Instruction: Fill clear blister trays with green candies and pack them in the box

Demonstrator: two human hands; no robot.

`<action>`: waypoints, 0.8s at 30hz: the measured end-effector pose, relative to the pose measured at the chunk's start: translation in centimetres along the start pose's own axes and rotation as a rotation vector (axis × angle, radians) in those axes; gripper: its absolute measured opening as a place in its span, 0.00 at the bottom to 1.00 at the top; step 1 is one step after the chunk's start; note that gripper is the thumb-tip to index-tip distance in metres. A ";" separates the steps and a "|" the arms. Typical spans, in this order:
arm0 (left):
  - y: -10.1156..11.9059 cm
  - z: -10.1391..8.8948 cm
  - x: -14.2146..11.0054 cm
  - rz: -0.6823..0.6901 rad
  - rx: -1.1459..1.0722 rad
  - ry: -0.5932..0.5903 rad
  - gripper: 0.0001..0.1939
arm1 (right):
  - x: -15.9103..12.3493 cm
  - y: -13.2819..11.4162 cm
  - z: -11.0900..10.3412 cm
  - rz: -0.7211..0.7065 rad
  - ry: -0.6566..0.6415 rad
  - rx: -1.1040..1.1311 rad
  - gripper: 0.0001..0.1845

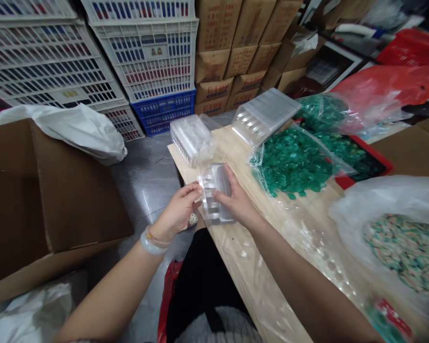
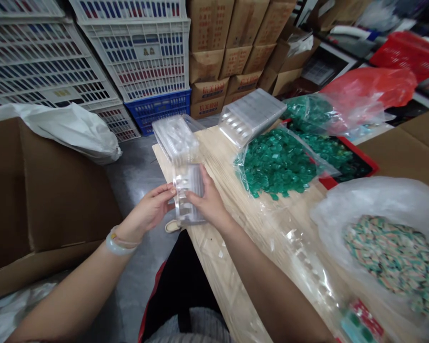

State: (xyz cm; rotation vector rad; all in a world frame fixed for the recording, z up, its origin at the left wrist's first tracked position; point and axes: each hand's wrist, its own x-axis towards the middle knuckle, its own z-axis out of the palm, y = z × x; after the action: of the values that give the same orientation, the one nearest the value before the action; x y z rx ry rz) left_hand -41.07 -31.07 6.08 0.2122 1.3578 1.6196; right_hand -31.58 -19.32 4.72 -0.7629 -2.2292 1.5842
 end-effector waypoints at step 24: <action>-3.0 -0.7 2.7 0.002 -0.291 -0.143 0.06 | 0.2 -1.3 -0.7 -0.102 -0.071 -0.345 0.19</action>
State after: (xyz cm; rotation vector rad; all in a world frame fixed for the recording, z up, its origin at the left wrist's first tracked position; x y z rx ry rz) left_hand -41.30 -29.78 2.19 0.1516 1.0013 1.7462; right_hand -31.68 -18.97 6.15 -0.6733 -2.5863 1.2128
